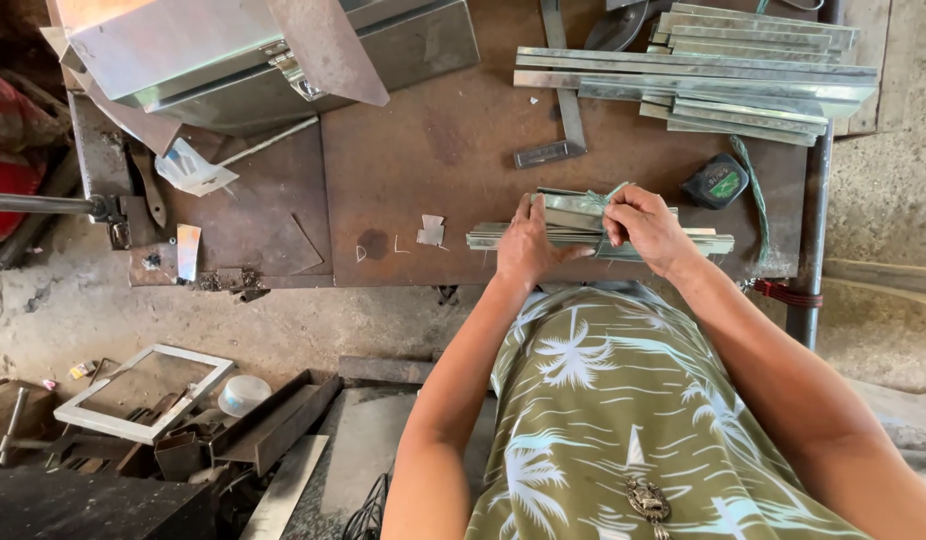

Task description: Collecting several thin metal strips and bundling them together using wire.

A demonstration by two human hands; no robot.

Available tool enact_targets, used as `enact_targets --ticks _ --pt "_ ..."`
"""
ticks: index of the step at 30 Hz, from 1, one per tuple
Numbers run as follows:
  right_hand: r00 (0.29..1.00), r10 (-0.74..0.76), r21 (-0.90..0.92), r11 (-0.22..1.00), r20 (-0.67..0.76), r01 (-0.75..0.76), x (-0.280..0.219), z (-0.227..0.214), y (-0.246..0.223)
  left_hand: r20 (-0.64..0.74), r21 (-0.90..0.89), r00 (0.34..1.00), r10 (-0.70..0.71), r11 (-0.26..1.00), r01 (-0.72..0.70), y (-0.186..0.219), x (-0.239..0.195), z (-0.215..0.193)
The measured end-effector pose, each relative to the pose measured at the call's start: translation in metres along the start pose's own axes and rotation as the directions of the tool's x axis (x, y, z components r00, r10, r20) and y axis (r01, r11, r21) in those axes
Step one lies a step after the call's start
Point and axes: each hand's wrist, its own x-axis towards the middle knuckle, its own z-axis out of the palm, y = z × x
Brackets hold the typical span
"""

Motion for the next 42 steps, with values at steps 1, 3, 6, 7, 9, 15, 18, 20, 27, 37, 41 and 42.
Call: enact_targets --ticks 1,3,6,7,9,15,18,20,27,37,41,42 --pt "1.0 -0.004 -0.003 1.0 -0.001 0.004 0.0 -0.002 0.002 0.009 0.029 1.0 0.022 0.999 -0.022 0.001 -0.001 -0.002" --pt "1.0 -0.005 -0.023 1.0 -0.002 0.005 -0.003 -0.001 0.003 0.04 0.136 0.995 0.092 0.986 -0.097 0.018 0.002 -0.025" --pt "1.0 -0.015 -0.065 0.998 -0.002 0.015 0.002 0.001 0.015 0.177 0.335 0.965 0.195 0.91 -0.245 0.039 0.007 -0.044" --pt "1.0 -0.022 -0.091 0.996 0.0 0.022 0.004 0.001 0.021 0.277 0.415 0.936 0.219 0.851 -0.321 0.046 0.008 -0.046" --pt "0.997 -0.075 -0.278 0.958 0.002 0.072 0.0 0.014 0.02 0.288 0.439 0.921 0.261 0.819 -0.369 0.042 0.01 -0.025" --pt "0.96 -0.24 -0.693 0.668 0.145 0.271 -0.046 0.053 -0.011 0.213 0.464 0.883 0.418 0.752 -0.468 -0.012 0.023 0.049" --pt "0.945 -0.287 -0.676 0.667 0.155 0.314 -0.045 0.045 -0.013 0.266 0.435 0.892 0.366 0.78 -0.45 0.004 0.031 0.032" --pt "0.943 -0.302 -0.668 0.674 0.139 0.314 -0.037 0.037 -0.015 0.34 0.406 0.896 0.286 0.815 -0.414 0.024 0.034 0.008" --pt "0.978 -0.188 -0.583 0.786 0.093 0.207 -0.016 0.007 -0.058 0.488 0.43 0.871 0.066 0.85 -0.305 0.047 0.048 -0.022" --pt "0.985 -0.159 -0.398 0.901 0.072 0.174 -0.022 0.029 -0.04 -0.022 0.22 0.848 0.53 0.83 -0.513 -0.006 0.017 0.071" --pt "0.981 -0.182 -0.321 0.927 0.068 0.195 -0.026 0.012 -0.03 -0.125 0.115 0.83 0.543 0.839 -0.532 0.003 0.011 0.067" --pt "0.972 -0.235 -0.435 0.873 0.027 0.223 -0.029 0.004 -0.037 -0.177 0.099 0.816 0.55 0.835 -0.541 0.004 0.011 0.066"
